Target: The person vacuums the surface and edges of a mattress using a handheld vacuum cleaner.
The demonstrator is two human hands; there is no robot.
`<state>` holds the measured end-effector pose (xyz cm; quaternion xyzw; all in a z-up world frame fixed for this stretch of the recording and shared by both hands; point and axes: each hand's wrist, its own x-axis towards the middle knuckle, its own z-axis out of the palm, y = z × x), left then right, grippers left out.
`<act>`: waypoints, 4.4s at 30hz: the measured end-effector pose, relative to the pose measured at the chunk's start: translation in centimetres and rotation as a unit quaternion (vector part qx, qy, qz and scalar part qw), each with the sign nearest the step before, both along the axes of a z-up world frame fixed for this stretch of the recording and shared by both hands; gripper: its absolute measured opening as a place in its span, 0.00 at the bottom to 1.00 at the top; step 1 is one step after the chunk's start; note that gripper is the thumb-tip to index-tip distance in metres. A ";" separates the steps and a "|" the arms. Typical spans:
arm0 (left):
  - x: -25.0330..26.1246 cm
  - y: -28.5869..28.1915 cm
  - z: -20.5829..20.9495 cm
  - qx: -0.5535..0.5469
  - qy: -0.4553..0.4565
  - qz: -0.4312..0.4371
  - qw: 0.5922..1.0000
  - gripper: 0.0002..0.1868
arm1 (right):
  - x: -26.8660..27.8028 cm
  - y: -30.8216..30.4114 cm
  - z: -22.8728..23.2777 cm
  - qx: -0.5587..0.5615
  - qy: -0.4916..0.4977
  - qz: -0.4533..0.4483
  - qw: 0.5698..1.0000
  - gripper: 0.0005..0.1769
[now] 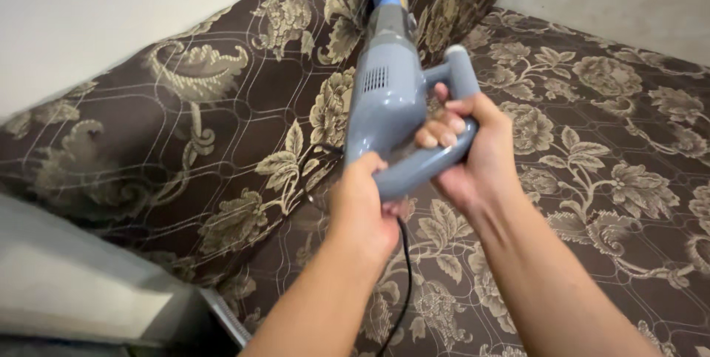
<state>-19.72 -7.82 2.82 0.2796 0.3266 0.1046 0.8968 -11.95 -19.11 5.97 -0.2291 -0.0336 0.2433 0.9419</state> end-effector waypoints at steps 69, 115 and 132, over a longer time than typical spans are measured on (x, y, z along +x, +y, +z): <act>7.6 0.2 -9.0 -0.127 -0.103 -0.038 0.986 0.07 | 4.5 2.0 0.1 -0.181 -0.045 -0.014 0.982 0.16; 12.4 -1.8 -8.4 -0.253 -0.186 -0.032 0.949 0.20 | 6.7 3.6 4.6 -0.336 -0.164 -0.025 0.927 0.06; -0.6 -8.1 -8.1 -0.274 -0.133 0.005 0.953 0.18 | -4.3 -1.4 3.8 -0.345 -0.198 0.016 0.917 0.15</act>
